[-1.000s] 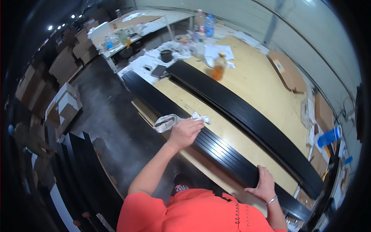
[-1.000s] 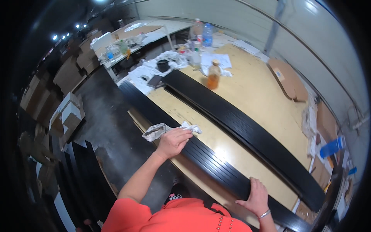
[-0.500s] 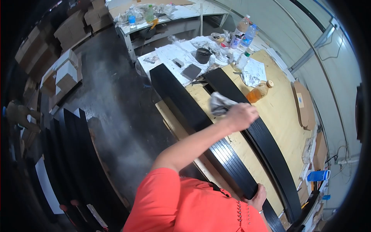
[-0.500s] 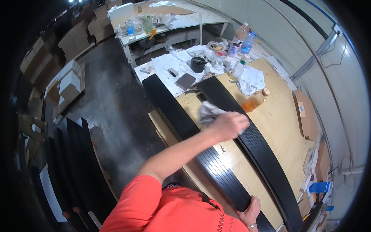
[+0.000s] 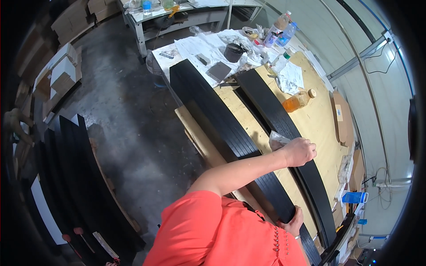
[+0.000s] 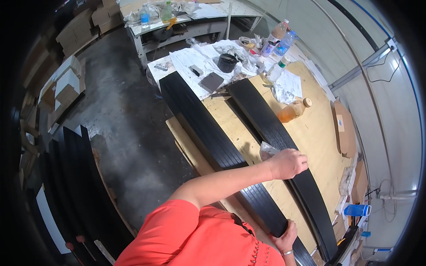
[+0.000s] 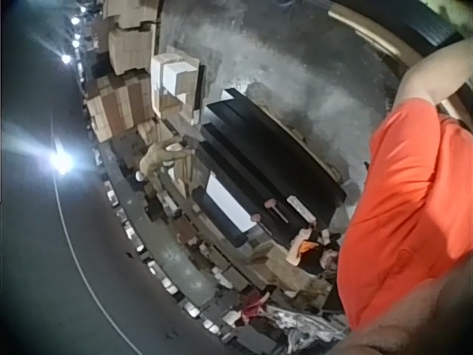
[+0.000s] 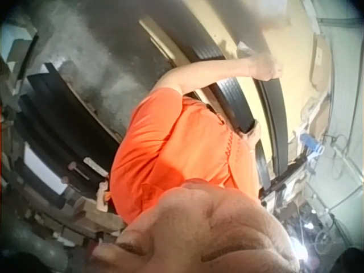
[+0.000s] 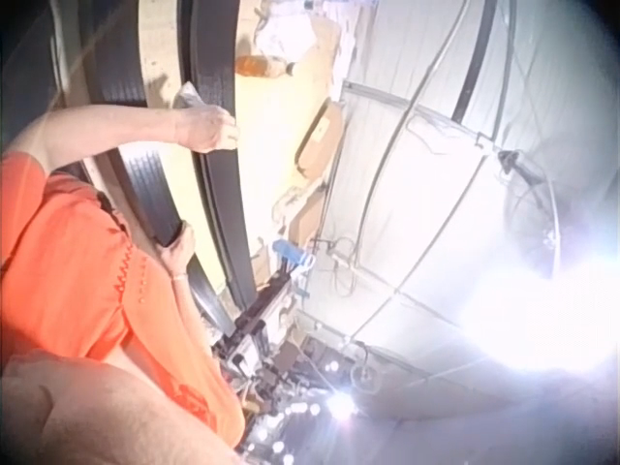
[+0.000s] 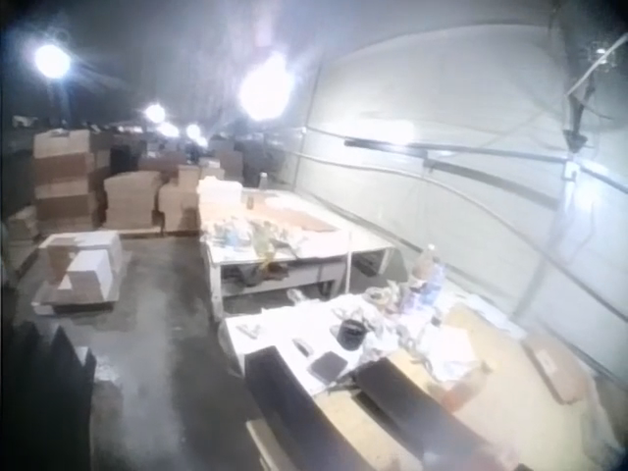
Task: The person applies liquid from a bottle onto a cloth and wipes down black wooden panels on a workbench. The person then turns and aligns the panels by hand while wiping their surfaces and edges with the cloth.
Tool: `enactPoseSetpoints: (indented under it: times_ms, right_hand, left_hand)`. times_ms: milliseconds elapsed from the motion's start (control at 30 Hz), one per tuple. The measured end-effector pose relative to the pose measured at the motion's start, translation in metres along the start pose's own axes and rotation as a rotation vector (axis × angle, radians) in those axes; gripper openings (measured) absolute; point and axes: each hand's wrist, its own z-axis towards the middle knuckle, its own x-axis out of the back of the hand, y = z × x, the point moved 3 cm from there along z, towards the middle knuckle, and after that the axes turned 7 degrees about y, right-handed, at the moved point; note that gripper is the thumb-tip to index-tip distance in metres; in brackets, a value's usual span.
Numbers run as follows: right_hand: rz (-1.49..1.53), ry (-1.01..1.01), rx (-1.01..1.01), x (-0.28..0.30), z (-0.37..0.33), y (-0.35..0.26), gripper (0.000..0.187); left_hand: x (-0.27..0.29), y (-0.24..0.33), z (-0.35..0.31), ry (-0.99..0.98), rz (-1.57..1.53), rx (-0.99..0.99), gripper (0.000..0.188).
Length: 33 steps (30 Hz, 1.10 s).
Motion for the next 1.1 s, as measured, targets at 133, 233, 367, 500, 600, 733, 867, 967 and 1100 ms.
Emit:
enactPoseSetpoints:
  times_ms: [133,233,367,500,600,733,867,967,1100]
  right_hand:
    - [-0.009,-0.010,0.005,0.001,0.000,0.001,0.084]
    - [-0.013,-0.016,-0.003,0.001,-0.001,-0.002,0.085]
    - [-0.012,0.014,0.013,0.001,-0.004,-0.005,0.084]
    - [-0.019,0.014,0.014,0.000,-0.003,-0.005,0.083]
    - [-0.025,0.016,0.012,-0.001,-0.005,-0.002,0.085]
    - [-0.049,0.015,-0.012,0.004,-0.002,-0.009,0.085]
    - [-0.034,-0.006,-0.003,0.009,0.005,-0.016,0.084]
    - [0.002,-0.009,-0.030,0.012,0.007,-0.017,0.084]
    - [0.073,-0.016,-0.019,0.016,0.010,-0.022,0.079]
  left_hand:
    - [-0.006,0.011,-0.005,-0.046,-0.074,0.013,0.006]
    - [-0.006,0.016,-0.003,-0.089,-0.087,0.016,0.005]
    - [-0.001,0.021,-0.004,-0.119,-0.083,-0.014,0.003]
    - [0.009,0.011,-0.010,-0.096,-0.015,-0.015,0.002]
    - [0.017,0.000,-0.003,-0.123,0.020,0.003,0.004]
    - [0.018,-0.014,0.019,-0.034,0.012,-0.053,0.007]
    - [0.017,-0.020,0.048,-0.009,0.000,-0.063,0.009]
    - [0.005,-0.016,0.066,0.002,-0.065,-0.029,0.013]
    - [-0.029,-0.016,0.079,-0.215,-0.112,0.018,0.024]
